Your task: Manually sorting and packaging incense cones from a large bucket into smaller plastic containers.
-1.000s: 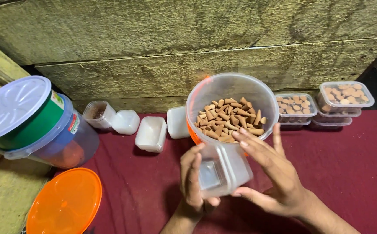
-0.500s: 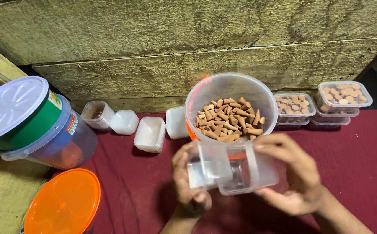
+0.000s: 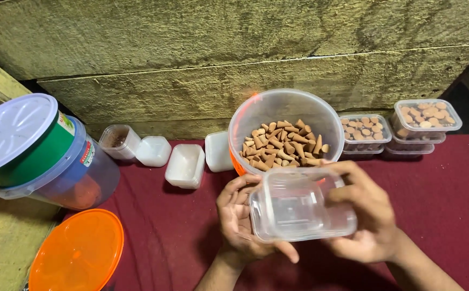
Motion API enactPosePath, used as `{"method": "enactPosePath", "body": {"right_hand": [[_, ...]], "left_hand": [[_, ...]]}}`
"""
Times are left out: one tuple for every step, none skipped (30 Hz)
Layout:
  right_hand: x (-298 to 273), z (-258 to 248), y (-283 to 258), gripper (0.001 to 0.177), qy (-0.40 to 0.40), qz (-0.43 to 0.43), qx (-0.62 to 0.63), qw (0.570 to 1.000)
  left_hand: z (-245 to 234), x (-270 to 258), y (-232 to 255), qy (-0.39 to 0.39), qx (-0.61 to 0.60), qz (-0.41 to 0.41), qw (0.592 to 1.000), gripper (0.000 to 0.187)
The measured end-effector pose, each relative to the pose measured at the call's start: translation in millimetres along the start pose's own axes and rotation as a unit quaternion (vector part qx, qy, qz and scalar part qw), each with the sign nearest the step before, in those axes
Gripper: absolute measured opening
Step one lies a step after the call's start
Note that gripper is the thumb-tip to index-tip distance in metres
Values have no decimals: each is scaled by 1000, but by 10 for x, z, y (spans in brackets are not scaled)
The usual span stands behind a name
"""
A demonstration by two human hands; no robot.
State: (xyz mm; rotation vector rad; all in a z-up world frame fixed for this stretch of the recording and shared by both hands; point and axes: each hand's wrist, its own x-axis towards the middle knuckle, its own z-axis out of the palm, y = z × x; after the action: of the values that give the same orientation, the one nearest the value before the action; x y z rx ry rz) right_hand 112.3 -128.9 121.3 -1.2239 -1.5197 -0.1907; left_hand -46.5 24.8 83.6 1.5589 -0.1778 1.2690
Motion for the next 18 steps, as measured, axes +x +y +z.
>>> {"method": "enactPosePath", "body": {"right_hand": [[3,17,27,40,-43,1,-25,999],[17,48,21,40,-43,0,-25,999],[30,81,16,40,-53,-19,-57,997],[44,114,12,39,-64,-37,-89,993],[66,127,-9,39,-64,-38,-89,993],[88,142,-30,39,-76,-51,-111,990],[107,157,-52,40,-87,-63,-133,985],[145,171,-96,40,-87,-63,-133,985],[183,185,-141,38,-104,-70,-151,981],[221,199,-184,37,-121,-77,-168,975],[228,206,-195,37,-122,-78,-167,975],[236,213,-207,36,-131,-79,-174,973],[242,218,-221,34,-140,-80,-180,970],[245,199,-236,34,-142,-80,-179,970],[255,181,-243,32,-157,-72,-180,968],[266,162,-252,30,-171,-64,-182,966],[273,149,-260,30,-172,-67,-181,966],[280,134,-268,30,-185,-66,-191,962]], "left_hand": [[-12,-2,-8,11,-21,-25,999,123],[-13,-5,-37,11,-21,-24,999,123],[-16,-8,-65,35,-52,-20,998,124],[-20,-11,-94,59,-82,-15,995,125],[-24,-9,-96,59,-82,-15,995,125],[-28,-7,-99,81,-79,-17,993,113],[-33,-8,-101,102,-77,-20,992,103],[-49,2,-79,102,-77,-19,992,103],[-63,7,-55,91,-58,-25,994,110],[-79,12,-31,80,-38,-30,996,118],[-115,-9,-63,81,-38,-30,996,118],[-152,-31,-95,57,-48,-25,997,111],[-185,-59,-123,33,-58,-20,998,105],[-206,-33,-108,35,-57,-21,998,105],[-228,-6,-97,19,-37,-19,999,103],[-250,20,-84,4,-16,-17,1000,102],[-287,53,-73,5,-15,-16,1000,102],[-322,87,-62,-13,10,-7,1000,99]]}}
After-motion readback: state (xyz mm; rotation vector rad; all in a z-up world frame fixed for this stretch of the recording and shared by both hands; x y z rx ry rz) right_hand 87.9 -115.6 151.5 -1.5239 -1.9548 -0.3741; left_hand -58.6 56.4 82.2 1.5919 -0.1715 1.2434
